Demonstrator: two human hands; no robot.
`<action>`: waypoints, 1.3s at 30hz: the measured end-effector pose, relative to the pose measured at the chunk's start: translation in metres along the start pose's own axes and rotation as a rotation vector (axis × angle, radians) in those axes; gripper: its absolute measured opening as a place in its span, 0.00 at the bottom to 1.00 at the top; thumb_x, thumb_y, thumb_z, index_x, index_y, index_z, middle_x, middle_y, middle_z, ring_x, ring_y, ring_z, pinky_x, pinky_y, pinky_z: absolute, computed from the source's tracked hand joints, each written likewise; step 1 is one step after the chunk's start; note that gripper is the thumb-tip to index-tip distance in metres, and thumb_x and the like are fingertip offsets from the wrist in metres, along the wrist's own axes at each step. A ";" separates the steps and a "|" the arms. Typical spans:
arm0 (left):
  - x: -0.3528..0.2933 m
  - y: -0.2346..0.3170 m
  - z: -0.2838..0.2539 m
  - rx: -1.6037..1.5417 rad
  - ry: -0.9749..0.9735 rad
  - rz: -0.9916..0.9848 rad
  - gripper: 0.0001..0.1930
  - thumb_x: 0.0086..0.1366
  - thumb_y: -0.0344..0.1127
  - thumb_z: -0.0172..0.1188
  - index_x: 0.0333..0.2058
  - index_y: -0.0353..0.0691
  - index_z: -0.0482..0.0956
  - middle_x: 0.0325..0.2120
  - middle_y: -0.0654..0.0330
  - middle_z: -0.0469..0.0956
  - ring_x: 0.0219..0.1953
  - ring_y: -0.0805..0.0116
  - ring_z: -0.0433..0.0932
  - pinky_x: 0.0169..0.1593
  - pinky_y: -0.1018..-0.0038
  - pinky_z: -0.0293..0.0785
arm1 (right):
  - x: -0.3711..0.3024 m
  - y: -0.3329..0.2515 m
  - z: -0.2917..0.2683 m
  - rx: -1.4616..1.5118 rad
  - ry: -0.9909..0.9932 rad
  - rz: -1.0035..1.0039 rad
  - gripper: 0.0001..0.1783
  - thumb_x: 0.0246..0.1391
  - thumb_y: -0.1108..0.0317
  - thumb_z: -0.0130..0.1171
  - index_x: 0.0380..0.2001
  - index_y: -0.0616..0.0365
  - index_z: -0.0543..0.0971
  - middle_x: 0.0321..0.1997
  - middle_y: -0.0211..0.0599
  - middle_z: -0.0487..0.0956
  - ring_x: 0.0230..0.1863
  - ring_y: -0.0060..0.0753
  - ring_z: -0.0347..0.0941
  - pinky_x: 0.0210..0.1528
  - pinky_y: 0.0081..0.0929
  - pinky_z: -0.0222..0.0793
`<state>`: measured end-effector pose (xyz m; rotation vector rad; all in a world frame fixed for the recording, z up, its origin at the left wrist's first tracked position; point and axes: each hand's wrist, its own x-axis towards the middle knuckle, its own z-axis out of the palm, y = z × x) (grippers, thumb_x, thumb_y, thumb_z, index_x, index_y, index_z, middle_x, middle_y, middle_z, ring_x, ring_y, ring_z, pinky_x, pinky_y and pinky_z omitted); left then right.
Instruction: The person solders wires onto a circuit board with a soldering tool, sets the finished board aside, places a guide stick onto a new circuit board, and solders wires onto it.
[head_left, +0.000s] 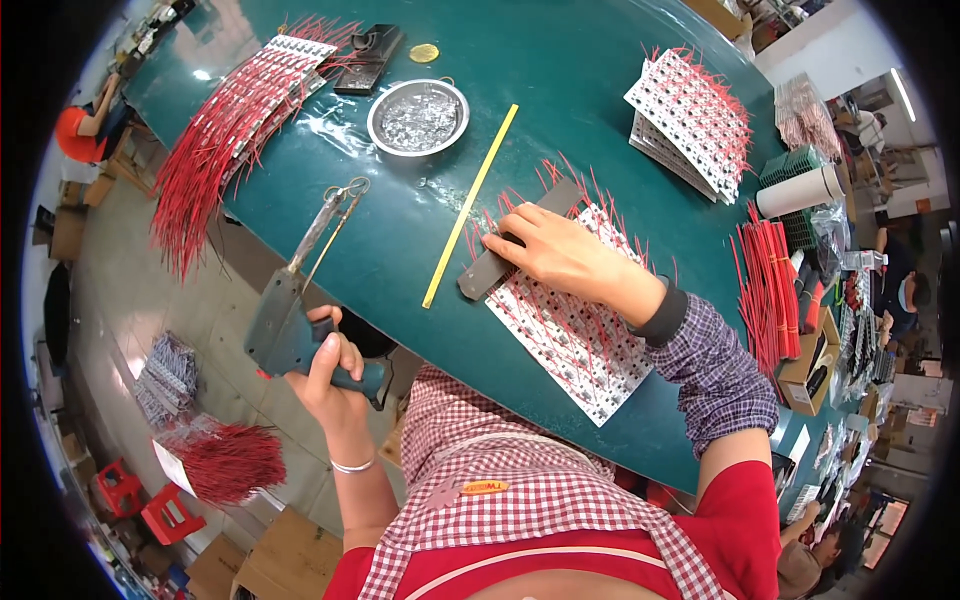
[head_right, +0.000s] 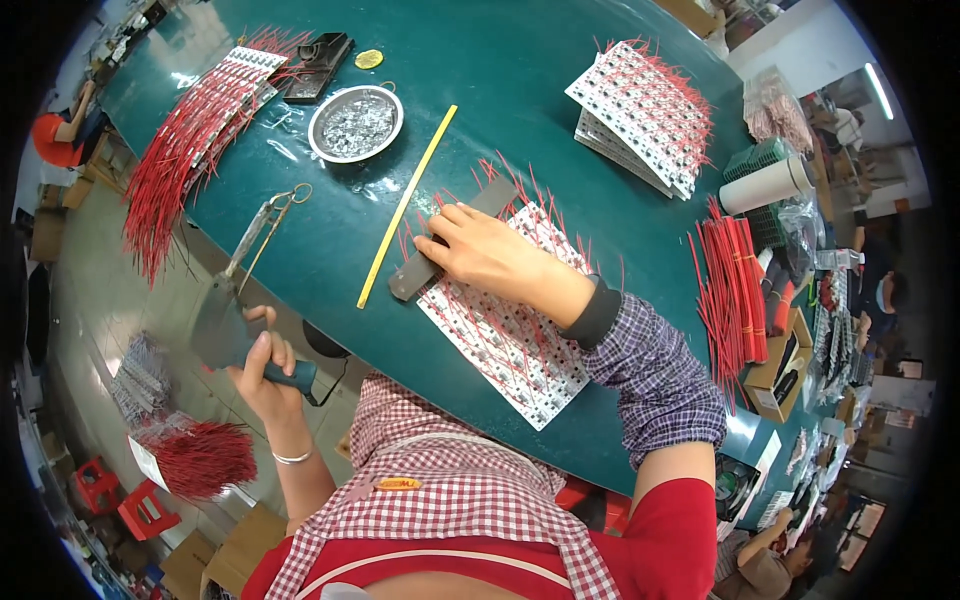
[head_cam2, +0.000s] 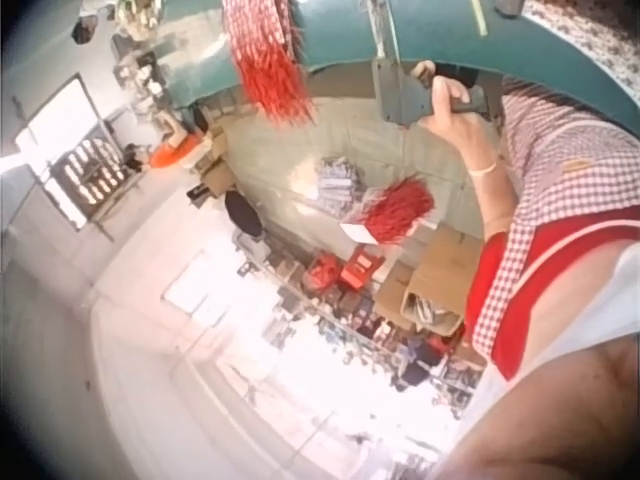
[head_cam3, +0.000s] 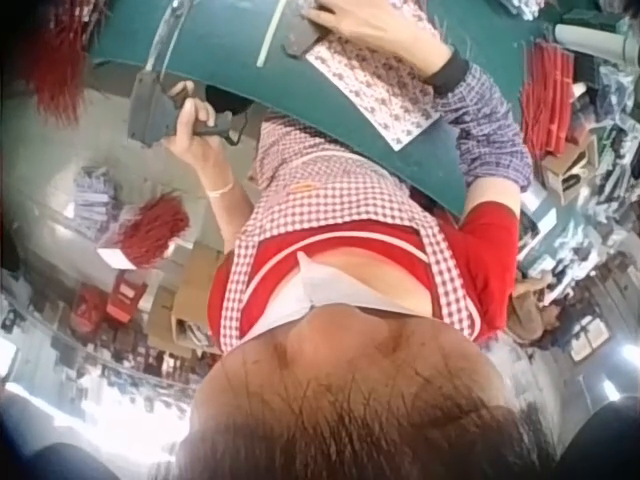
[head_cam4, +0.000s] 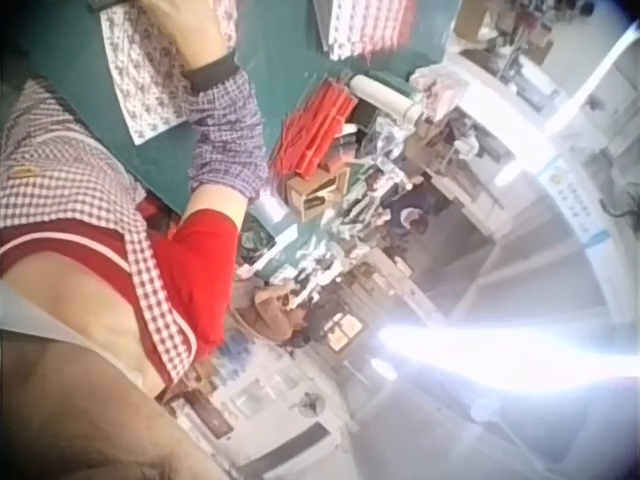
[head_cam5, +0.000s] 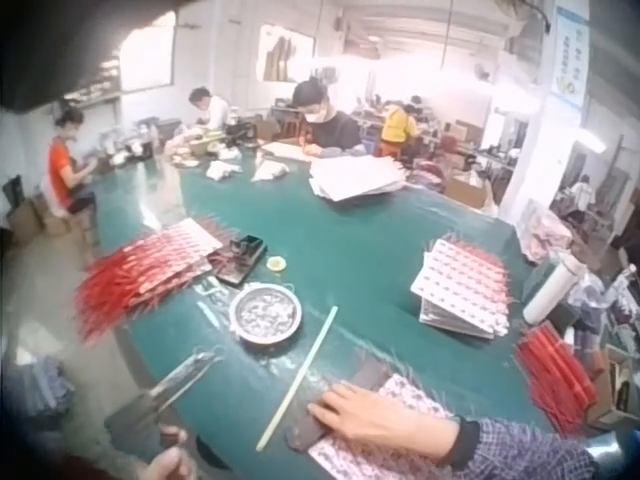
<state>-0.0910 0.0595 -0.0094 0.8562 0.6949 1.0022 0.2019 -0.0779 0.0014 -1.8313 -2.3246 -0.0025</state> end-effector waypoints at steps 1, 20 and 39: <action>0.002 0.001 0.000 0.002 -0.008 0.005 0.19 0.59 0.22 0.60 0.50 0.24 0.73 0.44 0.44 0.77 0.21 0.74 0.71 0.22 0.78 0.68 | -0.001 -0.001 0.001 -0.004 -0.014 0.036 0.25 0.50 0.74 0.57 0.54 0.64 0.74 0.48 0.43 0.74 0.51 0.45 0.72 0.54 0.39 0.72; -0.033 -0.050 0.061 0.057 -0.532 -0.389 0.22 0.60 0.24 0.60 0.53 0.25 0.72 0.40 0.47 0.78 0.22 0.75 0.70 0.22 0.79 0.68 | -0.356 -0.006 0.012 -0.764 0.163 1.366 0.21 0.51 0.75 0.58 0.50 0.72 0.75 0.50 0.51 0.76 0.53 0.51 0.72 0.55 0.40 0.73; -0.047 -0.123 0.089 0.037 -0.428 -0.381 0.40 0.56 0.24 0.61 0.68 0.37 0.58 0.55 0.44 0.75 0.65 0.50 0.70 0.53 0.43 0.83 | -0.358 -0.023 -0.009 -0.164 0.221 1.421 0.15 0.45 0.80 0.58 0.38 0.66 0.69 0.37 0.59 0.72 0.37 0.62 0.74 0.39 0.52 0.73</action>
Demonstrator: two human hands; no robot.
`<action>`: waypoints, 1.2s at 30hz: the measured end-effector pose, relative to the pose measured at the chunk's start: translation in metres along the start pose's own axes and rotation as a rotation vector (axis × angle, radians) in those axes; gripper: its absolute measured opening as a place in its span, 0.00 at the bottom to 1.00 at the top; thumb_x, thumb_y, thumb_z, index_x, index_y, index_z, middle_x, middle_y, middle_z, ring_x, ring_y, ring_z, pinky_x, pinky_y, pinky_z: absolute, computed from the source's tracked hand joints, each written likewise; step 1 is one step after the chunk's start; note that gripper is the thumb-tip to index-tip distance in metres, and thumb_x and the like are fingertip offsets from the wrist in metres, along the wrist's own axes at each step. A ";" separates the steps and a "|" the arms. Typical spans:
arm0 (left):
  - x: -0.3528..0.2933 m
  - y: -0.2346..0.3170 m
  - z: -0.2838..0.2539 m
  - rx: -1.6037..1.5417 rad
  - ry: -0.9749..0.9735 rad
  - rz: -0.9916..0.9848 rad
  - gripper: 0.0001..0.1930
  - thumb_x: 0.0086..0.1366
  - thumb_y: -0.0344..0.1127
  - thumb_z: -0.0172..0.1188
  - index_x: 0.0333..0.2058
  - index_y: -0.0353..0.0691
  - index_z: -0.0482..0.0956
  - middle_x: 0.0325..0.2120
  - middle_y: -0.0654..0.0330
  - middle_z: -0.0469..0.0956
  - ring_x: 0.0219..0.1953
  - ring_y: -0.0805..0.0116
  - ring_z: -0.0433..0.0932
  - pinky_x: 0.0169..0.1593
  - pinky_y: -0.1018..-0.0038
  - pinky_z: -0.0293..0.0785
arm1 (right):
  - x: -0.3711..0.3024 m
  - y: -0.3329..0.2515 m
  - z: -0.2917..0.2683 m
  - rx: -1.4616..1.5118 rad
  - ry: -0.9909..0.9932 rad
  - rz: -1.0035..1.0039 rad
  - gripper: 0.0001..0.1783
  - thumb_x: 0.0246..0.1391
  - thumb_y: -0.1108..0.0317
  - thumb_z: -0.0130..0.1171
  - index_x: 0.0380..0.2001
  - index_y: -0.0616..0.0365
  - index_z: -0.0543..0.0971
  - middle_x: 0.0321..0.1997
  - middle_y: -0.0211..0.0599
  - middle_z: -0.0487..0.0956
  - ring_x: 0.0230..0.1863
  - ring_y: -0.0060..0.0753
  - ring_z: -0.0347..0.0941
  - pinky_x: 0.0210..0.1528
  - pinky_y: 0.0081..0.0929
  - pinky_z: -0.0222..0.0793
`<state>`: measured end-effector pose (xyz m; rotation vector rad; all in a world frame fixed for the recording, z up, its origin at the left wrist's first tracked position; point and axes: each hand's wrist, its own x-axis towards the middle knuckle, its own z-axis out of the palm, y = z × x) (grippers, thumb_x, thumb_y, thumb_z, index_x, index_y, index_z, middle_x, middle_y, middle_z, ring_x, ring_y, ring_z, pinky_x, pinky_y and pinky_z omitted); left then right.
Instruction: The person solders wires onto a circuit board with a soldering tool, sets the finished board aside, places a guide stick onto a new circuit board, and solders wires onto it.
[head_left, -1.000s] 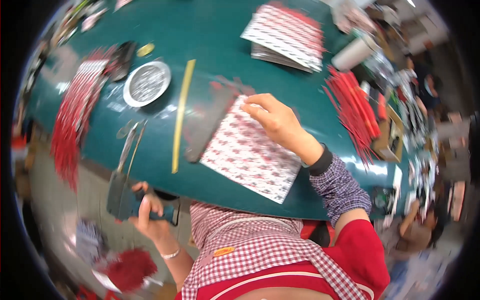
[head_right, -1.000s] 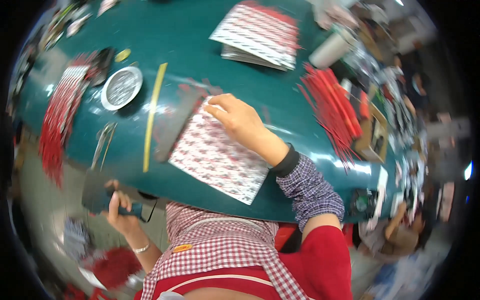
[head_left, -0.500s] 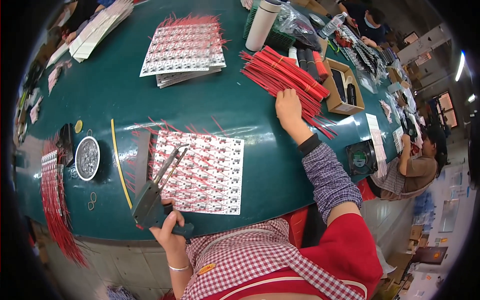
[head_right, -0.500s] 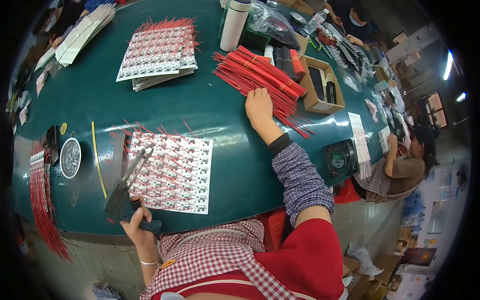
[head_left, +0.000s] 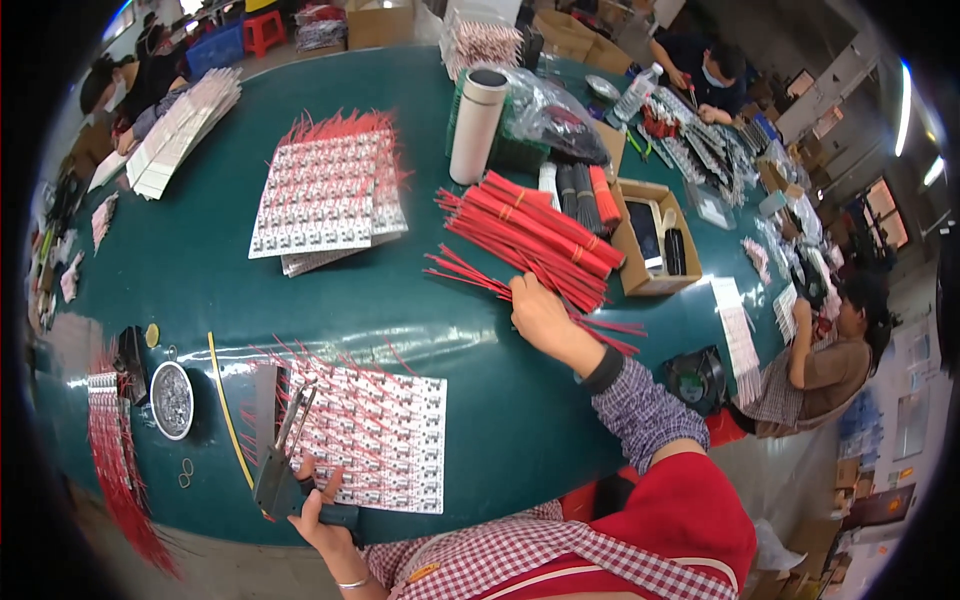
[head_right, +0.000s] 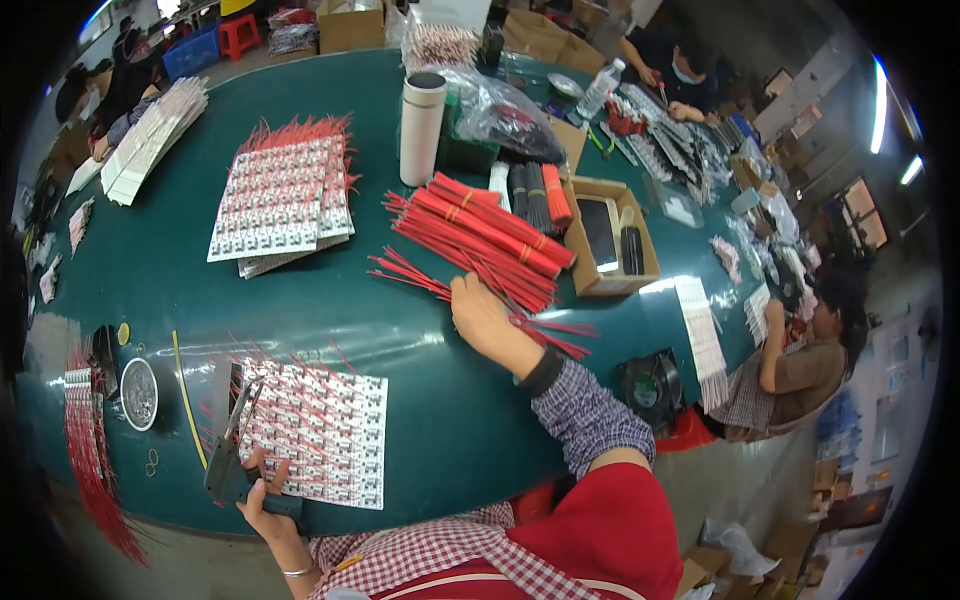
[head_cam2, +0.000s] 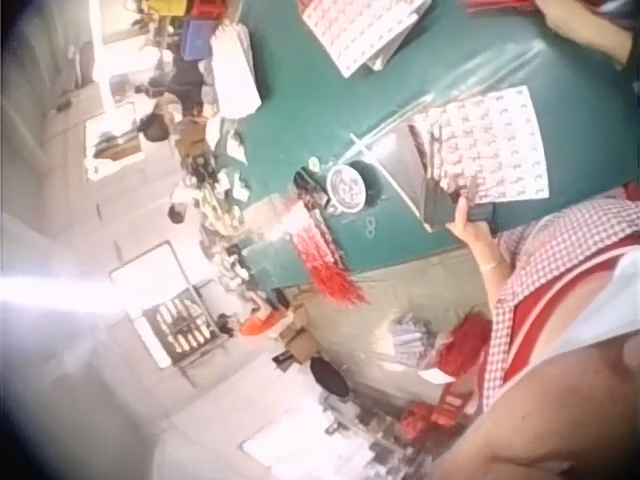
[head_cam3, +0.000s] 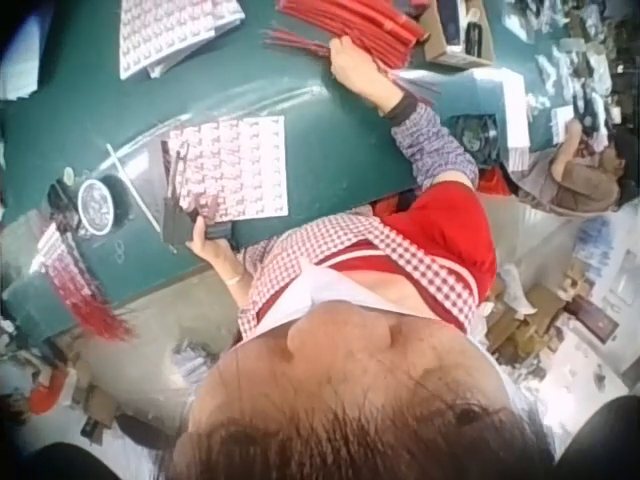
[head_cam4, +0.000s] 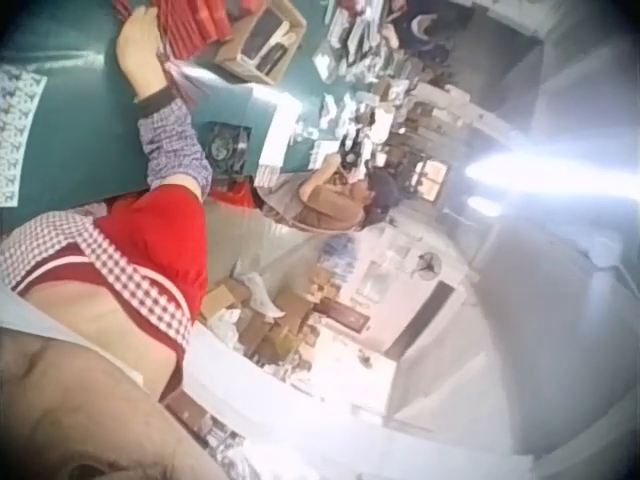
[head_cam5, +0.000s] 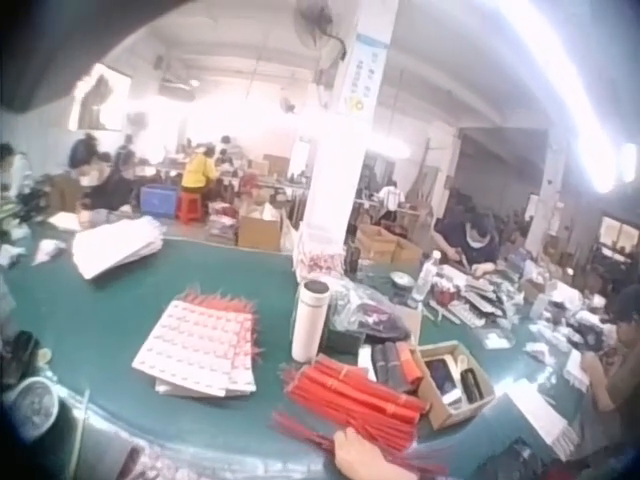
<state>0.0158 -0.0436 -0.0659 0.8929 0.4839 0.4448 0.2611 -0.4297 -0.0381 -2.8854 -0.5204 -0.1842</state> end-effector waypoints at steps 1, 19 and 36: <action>0.000 -0.001 -0.003 -0.003 0.009 0.018 0.34 0.57 0.24 0.61 0.64 0.33 0.63 0.55 0.45 0.74 0.65 0.51 0.70 0.54 0.43 0.83 | 0.000 -0.001 -0.005 0.056 -0.036 0.059 0.15 0.51 0.79 0.57 0.42 0.65 0.67 0.41 0.60 0.70 0.37 0.65 0.73 0.38 0.54 0.72; 0.045 0.019 -0.037 0.042 0.059 0.151 0.28 0.59 0.28 0.61 0.59 0.29 0.68 0.53 0.51 0.75 0.61 0.57 0.74 0.47 0.54 0.88 | -0.042 -0.055 -0.128 1.250 0.889 -0.094 0.06 0.72 0.74 0.41 0.49 0.59 0.64 0.31 0.37 0.74 0.27 0.26 0.71 0.32 0.24 0.71; 0.024 0.033 -0.034 -0.288 -0.056 0.145 0.29 0.53 0.18 0.62 0.56 0.36 0.72 0.44 0.50 0.80 0.55 0.53 0.79 0.55 0.40 0.80 | -0.024 -0.118 -0.123 0.171 0.407 -0.443 0.05 0.58 0.78 0.55 0.38 0.59 0.74 0.24 0.31 0.74 0.23 0.27 0.75 0.21 0.26 0.62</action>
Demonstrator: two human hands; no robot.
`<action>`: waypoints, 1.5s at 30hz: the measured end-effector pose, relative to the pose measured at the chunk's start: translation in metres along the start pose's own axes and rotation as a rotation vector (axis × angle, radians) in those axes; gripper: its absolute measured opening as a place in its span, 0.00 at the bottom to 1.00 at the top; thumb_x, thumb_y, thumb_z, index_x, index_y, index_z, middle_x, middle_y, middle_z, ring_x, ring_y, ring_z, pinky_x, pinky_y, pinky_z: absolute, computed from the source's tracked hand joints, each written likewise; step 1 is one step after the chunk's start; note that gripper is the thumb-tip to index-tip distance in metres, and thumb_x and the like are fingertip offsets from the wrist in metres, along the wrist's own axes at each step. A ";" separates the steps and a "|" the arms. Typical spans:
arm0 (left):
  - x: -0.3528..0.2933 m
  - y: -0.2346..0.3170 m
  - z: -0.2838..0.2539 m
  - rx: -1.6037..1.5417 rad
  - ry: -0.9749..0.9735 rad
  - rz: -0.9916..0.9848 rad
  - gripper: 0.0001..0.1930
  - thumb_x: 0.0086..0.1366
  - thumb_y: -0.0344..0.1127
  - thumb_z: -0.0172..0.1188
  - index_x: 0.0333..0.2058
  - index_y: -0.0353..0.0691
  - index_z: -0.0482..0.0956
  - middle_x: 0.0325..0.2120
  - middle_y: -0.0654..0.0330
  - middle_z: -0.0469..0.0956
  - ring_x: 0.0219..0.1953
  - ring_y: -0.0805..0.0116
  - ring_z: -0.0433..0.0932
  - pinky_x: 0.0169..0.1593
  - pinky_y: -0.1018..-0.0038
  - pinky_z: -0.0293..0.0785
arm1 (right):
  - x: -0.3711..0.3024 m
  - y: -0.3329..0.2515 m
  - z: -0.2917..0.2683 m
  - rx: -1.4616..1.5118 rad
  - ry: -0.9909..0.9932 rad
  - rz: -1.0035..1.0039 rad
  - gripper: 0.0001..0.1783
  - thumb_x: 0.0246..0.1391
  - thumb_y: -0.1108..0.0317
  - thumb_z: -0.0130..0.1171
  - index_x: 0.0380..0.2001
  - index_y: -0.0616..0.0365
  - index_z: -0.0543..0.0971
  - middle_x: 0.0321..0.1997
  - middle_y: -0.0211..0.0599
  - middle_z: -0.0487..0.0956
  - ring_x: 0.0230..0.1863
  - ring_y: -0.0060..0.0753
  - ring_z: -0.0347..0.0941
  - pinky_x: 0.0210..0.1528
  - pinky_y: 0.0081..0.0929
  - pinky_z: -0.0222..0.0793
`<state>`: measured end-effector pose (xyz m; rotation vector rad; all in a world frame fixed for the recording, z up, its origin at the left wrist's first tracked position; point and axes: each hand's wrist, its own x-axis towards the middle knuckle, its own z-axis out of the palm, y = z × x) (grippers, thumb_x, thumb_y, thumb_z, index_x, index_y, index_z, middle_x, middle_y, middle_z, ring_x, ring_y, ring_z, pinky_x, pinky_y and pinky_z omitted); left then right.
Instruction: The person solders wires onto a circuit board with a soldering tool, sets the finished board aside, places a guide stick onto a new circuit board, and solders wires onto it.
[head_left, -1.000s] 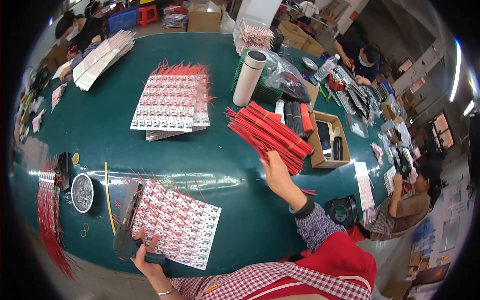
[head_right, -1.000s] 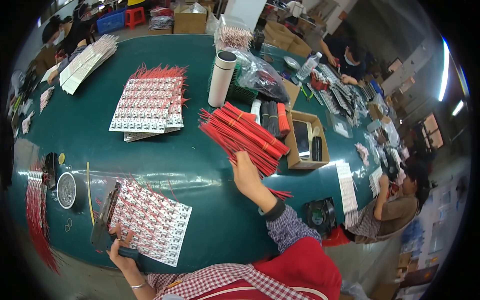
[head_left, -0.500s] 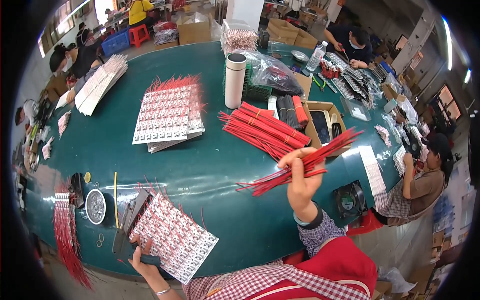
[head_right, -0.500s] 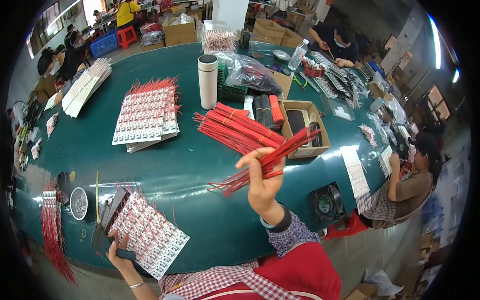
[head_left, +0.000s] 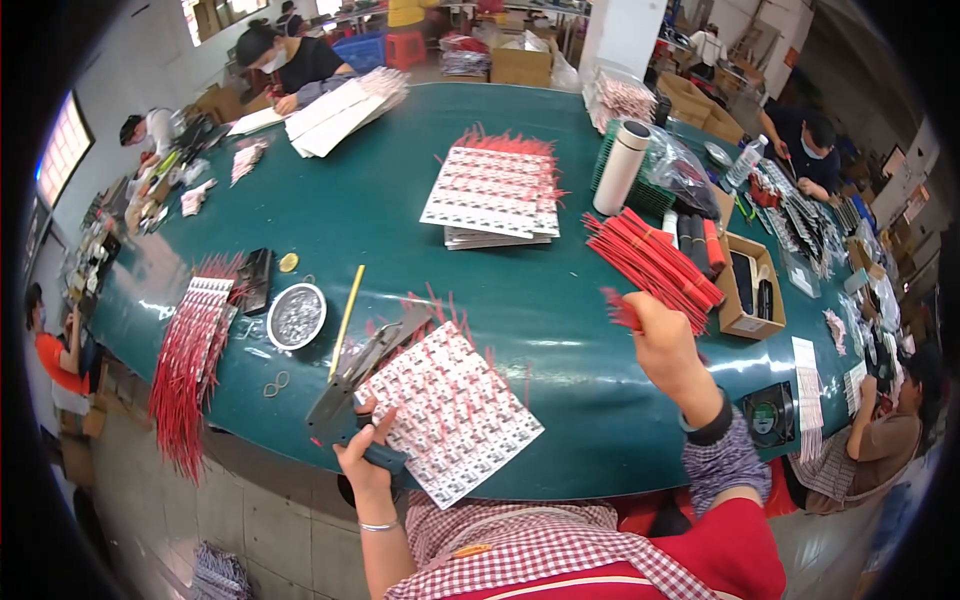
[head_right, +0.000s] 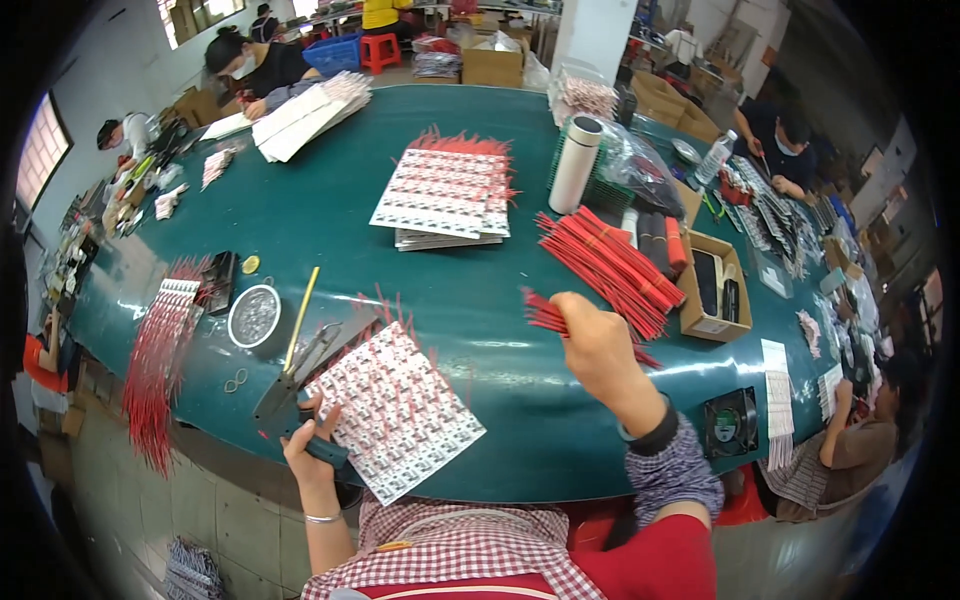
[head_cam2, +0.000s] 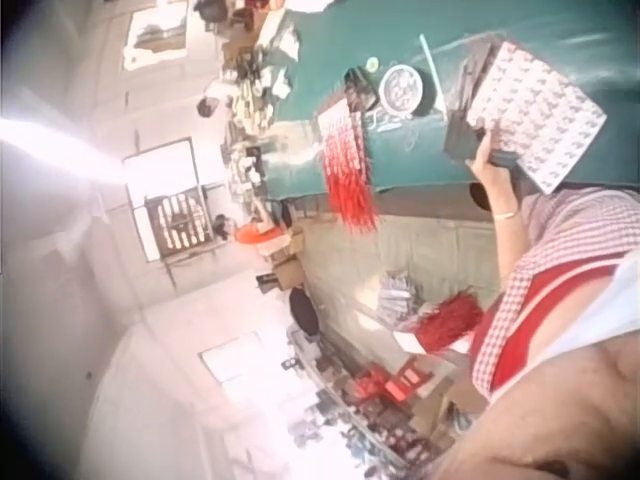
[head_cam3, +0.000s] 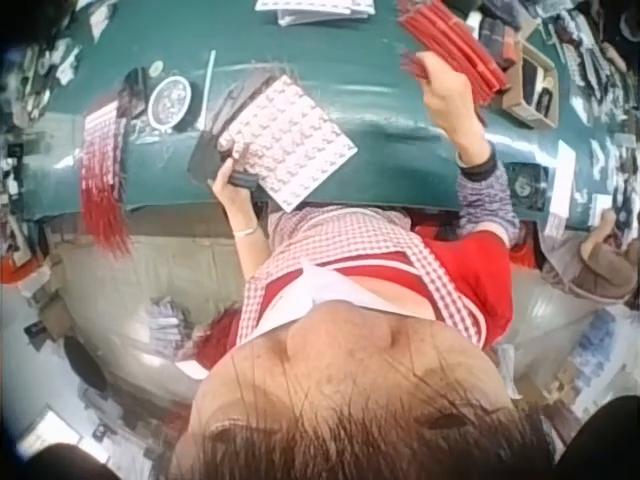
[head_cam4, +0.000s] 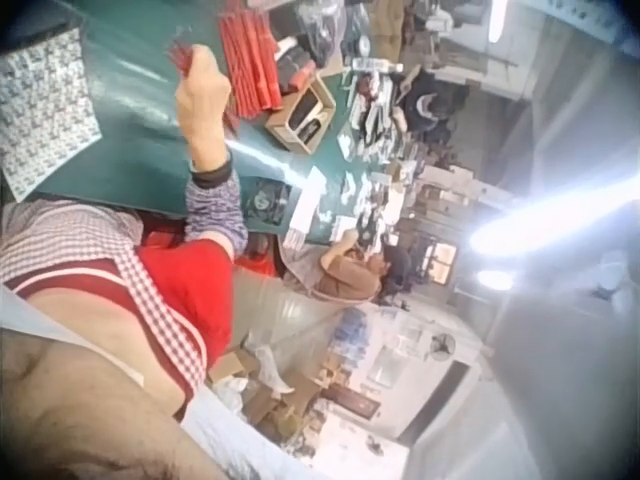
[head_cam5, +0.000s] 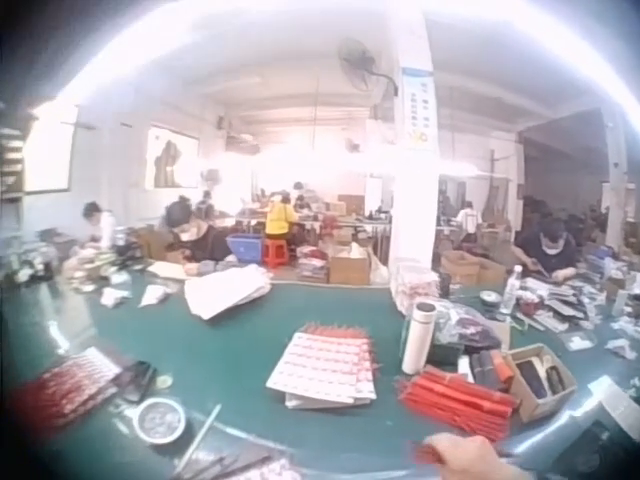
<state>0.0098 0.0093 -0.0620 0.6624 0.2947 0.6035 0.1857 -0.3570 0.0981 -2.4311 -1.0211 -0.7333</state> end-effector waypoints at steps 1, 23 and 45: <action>-0.002 0.004 -0.002 0.007 0.016 -0.013 0.29 0.53 0.18 0.62 0.56 0.36 0.72 0.44 0.50 0.80 0.55 0.53 0.79 0.56 0.40 0.80 | 0.002 -0.005 -0.005 -0.221 -0.235 -0.027 0.10 0.48 0.78 0.58 0.35 0.58 0.74 0.27 0.39 0.78 0.28 0.37 0.80 0.23 0.33 0.69; -0.072 -0.019 0.021 0.118 -0.158 -0.332 0.32 0.55 0.20 0.61 0.61 0.38 0.68 0.48 0.51 0.80 0.65 0.52 0.68 0.69 0.39 0.61 | -0.069 -0.057 0.052 -0.556 -0.691 0.082 0.06 0.48 0.71 0.62 0.28 0.55 0.74 0.32 0.34 0.78 0.29 0.29 0.80 0.22 0.29 0.75; -0.059 0.004 0.083 0.658 -0.206 -0.326 0.25 0.59 0.19 0.62 0.57 0.28 0.72 0.46 0.51 0.80 0.45 0.63 0.80 0.42 0.69 0.81 | -0.096 -0.033 0.118 -0.095 -0.137 0.126 0.21 0.42 0.78 0.60 0.45 0.66 0.80 0.34 0.35 0.72 0.33 0.33 0.73 0.25 0.26 0.70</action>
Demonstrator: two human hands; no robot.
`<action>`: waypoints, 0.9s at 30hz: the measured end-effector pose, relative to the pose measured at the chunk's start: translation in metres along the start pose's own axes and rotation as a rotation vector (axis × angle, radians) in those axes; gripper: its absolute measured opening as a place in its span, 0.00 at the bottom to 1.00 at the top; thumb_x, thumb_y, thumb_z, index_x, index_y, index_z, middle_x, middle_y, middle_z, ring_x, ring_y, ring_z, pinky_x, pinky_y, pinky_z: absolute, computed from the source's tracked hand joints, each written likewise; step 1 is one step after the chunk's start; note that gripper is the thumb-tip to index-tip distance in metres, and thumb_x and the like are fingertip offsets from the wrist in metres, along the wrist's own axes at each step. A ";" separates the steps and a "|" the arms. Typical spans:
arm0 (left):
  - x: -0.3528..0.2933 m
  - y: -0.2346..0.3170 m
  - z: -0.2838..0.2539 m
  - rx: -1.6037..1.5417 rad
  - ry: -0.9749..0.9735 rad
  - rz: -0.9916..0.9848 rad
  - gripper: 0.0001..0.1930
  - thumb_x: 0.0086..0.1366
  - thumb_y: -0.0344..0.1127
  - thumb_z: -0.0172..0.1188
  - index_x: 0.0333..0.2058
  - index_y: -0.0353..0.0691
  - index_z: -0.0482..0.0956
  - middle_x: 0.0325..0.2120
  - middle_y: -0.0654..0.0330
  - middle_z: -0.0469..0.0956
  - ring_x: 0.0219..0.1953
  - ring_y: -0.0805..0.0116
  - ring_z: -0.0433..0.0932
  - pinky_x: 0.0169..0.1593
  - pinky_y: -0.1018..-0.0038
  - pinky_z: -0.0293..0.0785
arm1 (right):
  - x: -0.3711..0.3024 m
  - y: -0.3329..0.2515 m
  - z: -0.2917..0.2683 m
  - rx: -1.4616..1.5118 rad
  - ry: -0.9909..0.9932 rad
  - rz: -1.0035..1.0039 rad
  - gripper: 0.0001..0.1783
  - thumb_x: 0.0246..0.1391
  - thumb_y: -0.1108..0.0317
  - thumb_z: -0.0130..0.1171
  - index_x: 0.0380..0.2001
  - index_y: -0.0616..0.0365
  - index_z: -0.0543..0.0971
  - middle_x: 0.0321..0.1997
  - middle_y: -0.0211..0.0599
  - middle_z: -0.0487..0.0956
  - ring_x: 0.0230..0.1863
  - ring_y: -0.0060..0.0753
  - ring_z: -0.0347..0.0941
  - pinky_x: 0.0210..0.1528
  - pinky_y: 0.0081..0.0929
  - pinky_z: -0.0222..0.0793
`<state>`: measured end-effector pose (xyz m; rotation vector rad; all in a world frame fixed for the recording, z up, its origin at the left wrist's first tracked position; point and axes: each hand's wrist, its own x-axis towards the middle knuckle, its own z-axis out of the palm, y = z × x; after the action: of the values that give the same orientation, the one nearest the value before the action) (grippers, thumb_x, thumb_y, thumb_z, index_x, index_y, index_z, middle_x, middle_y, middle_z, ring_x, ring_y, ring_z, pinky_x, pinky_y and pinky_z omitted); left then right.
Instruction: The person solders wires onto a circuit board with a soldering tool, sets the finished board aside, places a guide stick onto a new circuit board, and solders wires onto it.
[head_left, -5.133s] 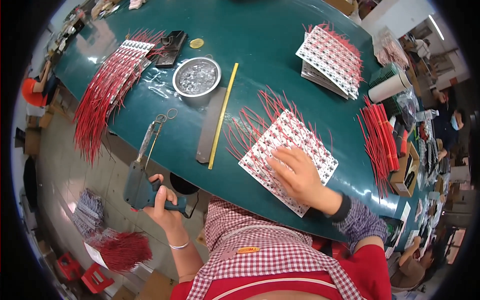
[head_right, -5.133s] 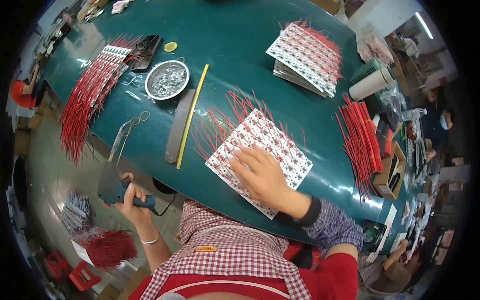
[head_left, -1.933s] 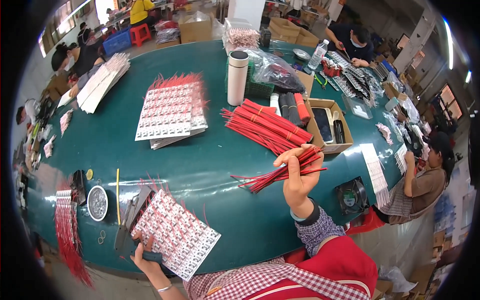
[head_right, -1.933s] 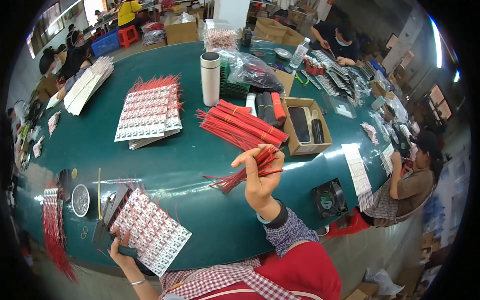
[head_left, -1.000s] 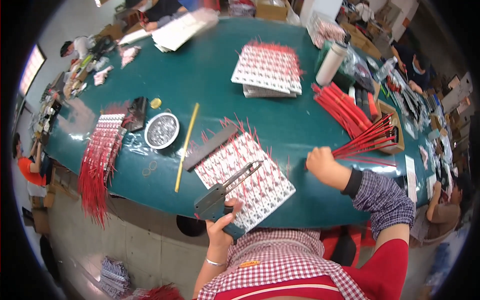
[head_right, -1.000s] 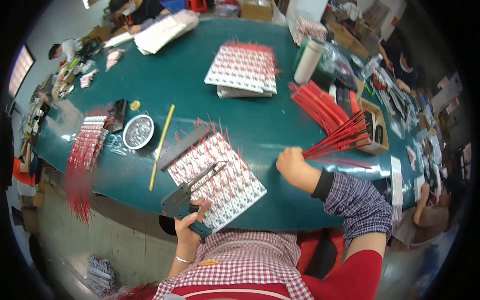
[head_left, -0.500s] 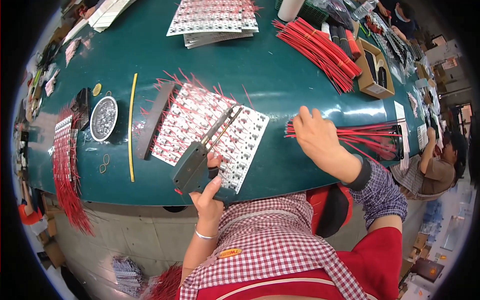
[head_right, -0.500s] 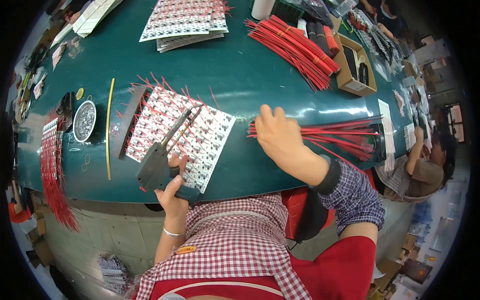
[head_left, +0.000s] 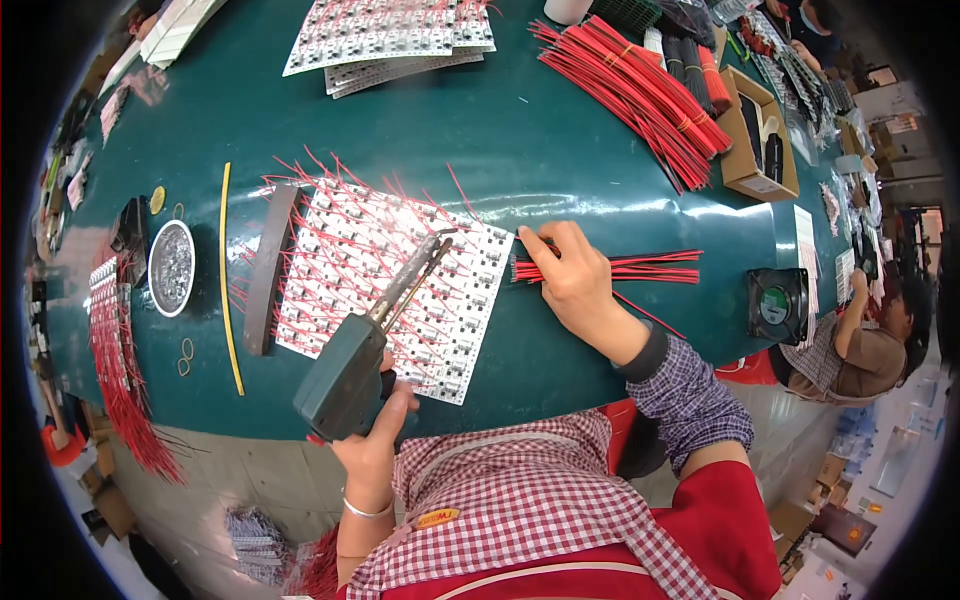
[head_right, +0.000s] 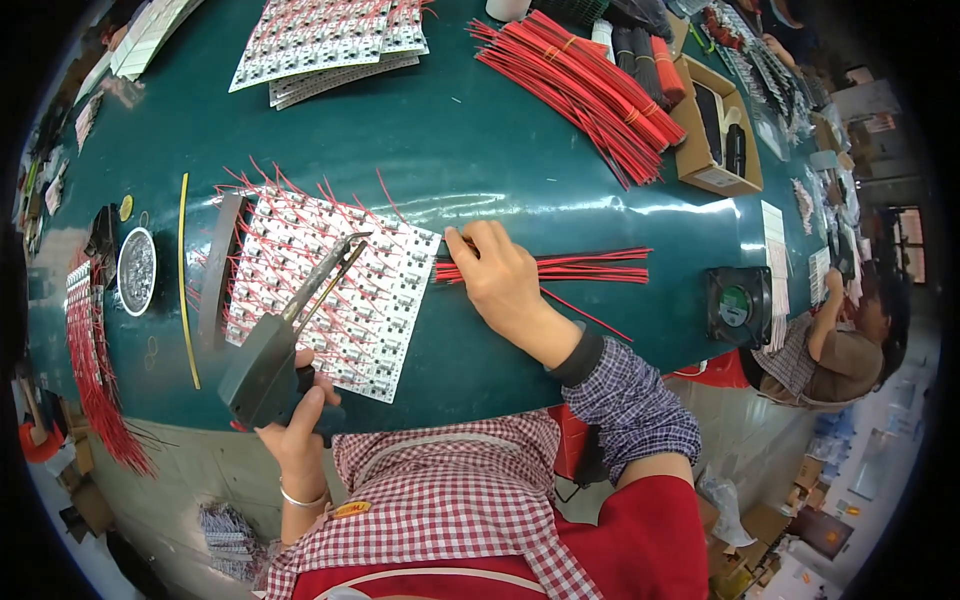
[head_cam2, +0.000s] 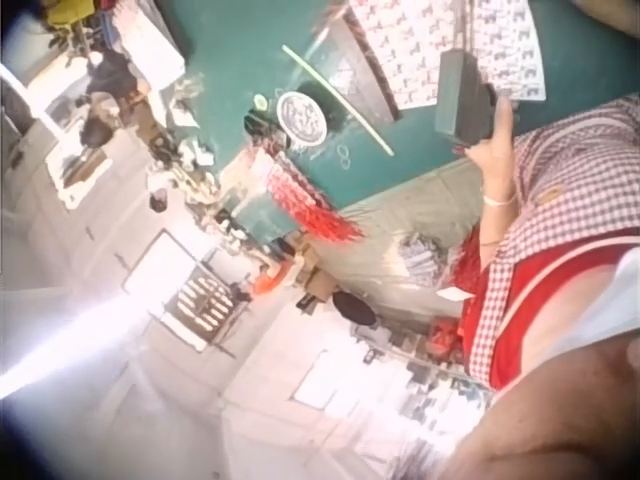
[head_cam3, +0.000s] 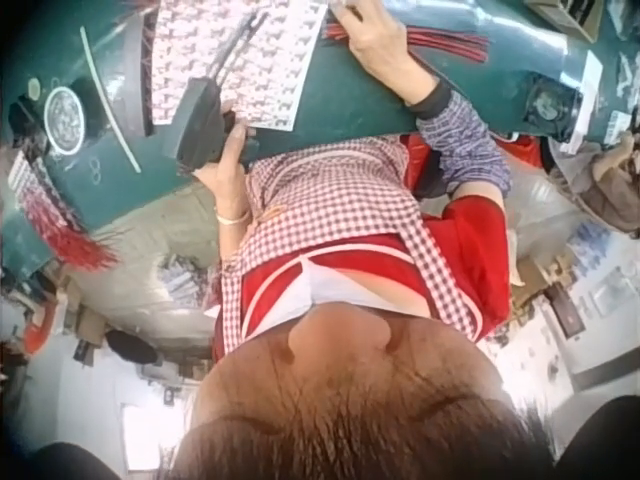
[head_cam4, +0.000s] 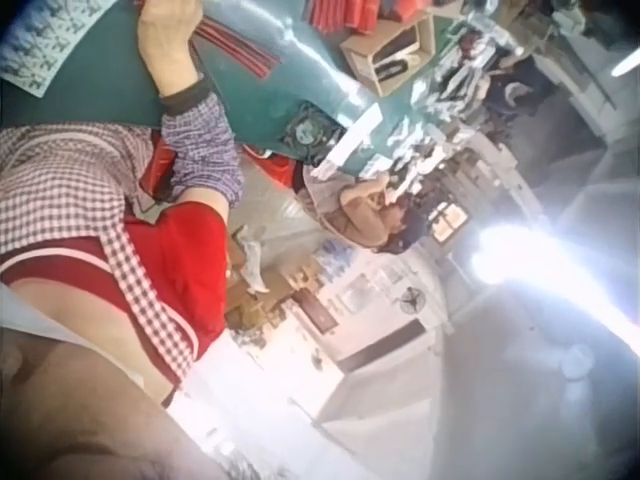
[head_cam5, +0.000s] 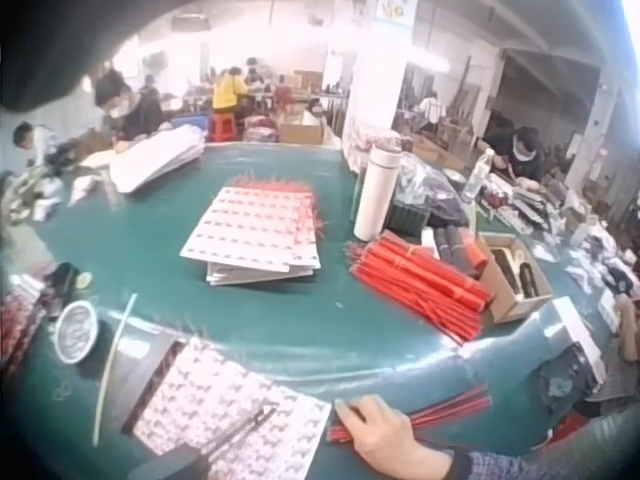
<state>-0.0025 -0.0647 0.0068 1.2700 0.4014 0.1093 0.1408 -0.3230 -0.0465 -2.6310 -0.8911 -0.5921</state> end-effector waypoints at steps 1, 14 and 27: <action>-0.001 0.005 0.000 0.063 -0.025 -0.044 0.25 0.59 0.18 0.63 0.56 0.28 0.74 0.45 0.52 0.80 0.44 0.63 0.80 0.42 0.69 0.81 | 0.001 -0.002 0.001 0.040 0.023 0.018 0.21 0.41 0.79 0.59 0.44 0.66 0.80 0.35 0.35 0.73 0.32 0.34 0.72 0.25 0.27 0.70; 0.017 0.007 0.028 0.582 -0.100 0.119 0.11 0.57 0.27 0.72 0.39 0.32 0.84 0.28 0.59 0.84 0.27 0.73 0.80 0.32 0.74 0.77 | -0.004 -0.012 -0.001 0.213 0.081 0.096 0.22 0.36 0.80 0.59 0.41 0.66 0.81 0.33 0.37 0.78 0.30 0.36 0.74 0.25 0.29 0.69; 0.018 0.005 0.029 0.575 -0.096 0.071 0.11 0.57 0.24 0.70 0.39 0.30 0.84 0.30 0.58 0.84 0.29 0.76 0.79 0.33 0.76 0.76 | 0.000 -0.005 -0.010 0.249 -0.026 0.081 0.29 0.30 0.85 0.57 0.43 0.67 0.82 0.34 0.40 0.77 0.29 0.37 0.75 0.26 0.30 0.72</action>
<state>0.0256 -0.0844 0.0143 1.8496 0.3137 -0.0102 0.1350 -0.3237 -0.0373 -2.4410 -0.8049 -0.3993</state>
